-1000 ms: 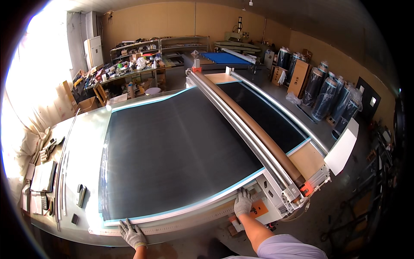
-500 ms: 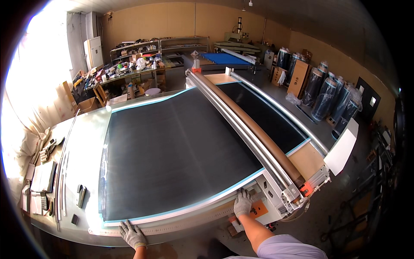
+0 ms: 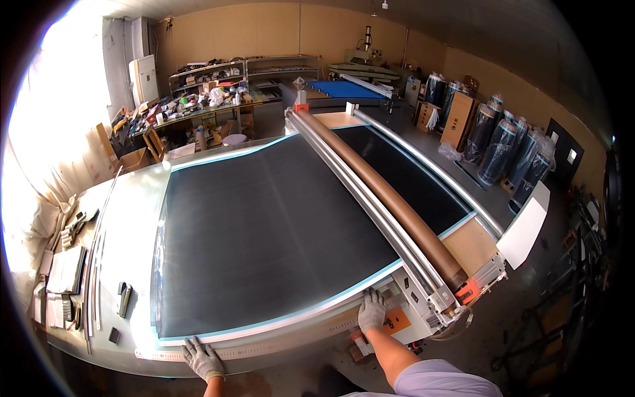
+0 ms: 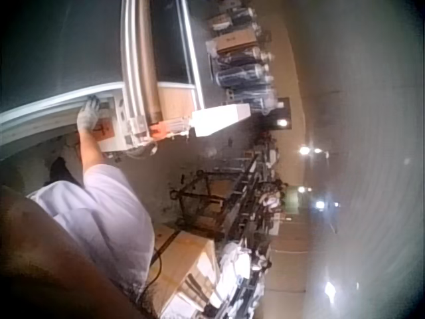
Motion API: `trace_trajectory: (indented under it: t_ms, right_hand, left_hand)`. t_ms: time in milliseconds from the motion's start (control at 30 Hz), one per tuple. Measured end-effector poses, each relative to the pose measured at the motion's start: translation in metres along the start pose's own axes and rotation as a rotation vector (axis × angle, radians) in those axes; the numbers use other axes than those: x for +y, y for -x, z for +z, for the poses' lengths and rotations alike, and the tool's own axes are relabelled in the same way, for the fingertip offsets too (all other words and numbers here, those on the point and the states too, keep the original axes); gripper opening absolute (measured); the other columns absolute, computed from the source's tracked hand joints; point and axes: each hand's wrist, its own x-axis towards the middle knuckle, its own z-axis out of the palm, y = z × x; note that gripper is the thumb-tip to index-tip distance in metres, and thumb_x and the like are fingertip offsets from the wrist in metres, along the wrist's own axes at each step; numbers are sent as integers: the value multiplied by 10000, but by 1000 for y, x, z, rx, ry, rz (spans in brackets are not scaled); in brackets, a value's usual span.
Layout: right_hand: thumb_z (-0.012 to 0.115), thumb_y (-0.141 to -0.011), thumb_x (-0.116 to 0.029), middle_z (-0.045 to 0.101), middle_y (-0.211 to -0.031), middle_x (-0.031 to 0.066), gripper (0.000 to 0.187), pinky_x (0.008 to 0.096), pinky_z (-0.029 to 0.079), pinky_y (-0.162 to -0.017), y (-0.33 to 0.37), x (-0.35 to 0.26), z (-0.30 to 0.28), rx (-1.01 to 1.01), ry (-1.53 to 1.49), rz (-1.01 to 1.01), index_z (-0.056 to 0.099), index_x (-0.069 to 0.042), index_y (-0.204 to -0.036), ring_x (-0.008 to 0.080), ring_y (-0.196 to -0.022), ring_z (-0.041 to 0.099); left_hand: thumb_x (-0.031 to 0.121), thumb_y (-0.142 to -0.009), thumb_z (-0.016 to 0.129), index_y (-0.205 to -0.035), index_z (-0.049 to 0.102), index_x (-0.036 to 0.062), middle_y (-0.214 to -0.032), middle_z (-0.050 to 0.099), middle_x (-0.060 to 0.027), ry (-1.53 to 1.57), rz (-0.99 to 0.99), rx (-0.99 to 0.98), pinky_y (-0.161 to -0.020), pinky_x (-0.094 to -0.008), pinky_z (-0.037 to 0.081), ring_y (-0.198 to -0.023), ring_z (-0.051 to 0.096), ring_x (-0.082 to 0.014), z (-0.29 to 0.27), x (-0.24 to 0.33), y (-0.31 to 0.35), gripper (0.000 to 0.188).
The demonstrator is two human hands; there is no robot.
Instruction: The person aligns a large sheet of dark window film on a glass pane using a cutting machine, then uses a squeegee to smooth the film and remove air bubbles. They later consult a notebook and operate a control panel on a second machine.
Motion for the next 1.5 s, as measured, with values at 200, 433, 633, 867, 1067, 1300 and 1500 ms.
trace_trajectory:
  t_ms: [200,433,633,867,1067,1300,1500]
  right_hand:
    - [547,-910,-172,521,-1443,147,434,483,347,-1147,0,-4,-6,-13,-13,6,586,-67,-1329,374,-1342,453]
    - [527,-936,-187,488,-1472,125,445,469,344,-1154,0,-1,-1,-58,35,14,544,-75,-1366,352,-1361,430]
    - [529,-934,-182,504,-1452,135,430,477,344,-1150,0,-2,-3,-16,2,-3,555,-69,-1348,364,-1346,441]
    - [521,-924,-161,509,-1441,149,417,485,347,-1136,-3,-6,-10,-16,-10,-19,565,-52,-1324,369,-1355,435]
    - [528,-916,-156,522,-1428,150,413,478,377,-1113,-2,-1,0,-6,10,-5,580,-31,-1306,365,-1343,447]
    - [513,-928,-169,499,-1450,167,440,489,349,-1139,-9,3,8,-35,-9,34,539,-38,-1348,393,-1349,434]
    - [520,-918,-172,485,-1468,159,453,482,318,-1162,-7,-1,1,-133,34,73,544,-34,-1349,362,-1389,409]
  left_hand:
    - [330,-988,503,-1498,452,86,-1610,323,-171,0,3,7,-1236,-468,178,-1485,269,-379,2,-3,0,568]
    - [330,-988,502,-1496,452,81,-1606,326,-174,-7,5,9,-1235,-467,180,-1482,271,-383,3,-2,0,568]
    - [330,-995,494,-1495,452,82,-1608,326,-166,-11,-6,0,-1236,-467,182,-1480,272,-379,-2,1,0,560]
    - [341,-1002,484,-1506,438,93,-1614,321,-145,-34,0,-6,-1235,-459,193,-1482,267,-369,0,1,0,564]
    - [361,-1018,470,-1496,443,80,-1604,367,-66,-104,60,13,-1215,-425,236,-1467,319,-332,14,-4,-5,555]
    - [374,-1039,428,-1543,385,155,-1605,369,-48,-135,74,28,-1211,-424,239,-1473,311,-327,28,-8,-9,551]
    - [371,-1042,393,-1542,395,202,-1604,363,-77,-145,78,-27,-1212,-439,248,-1468,305,-359,15,-2,-4,527]
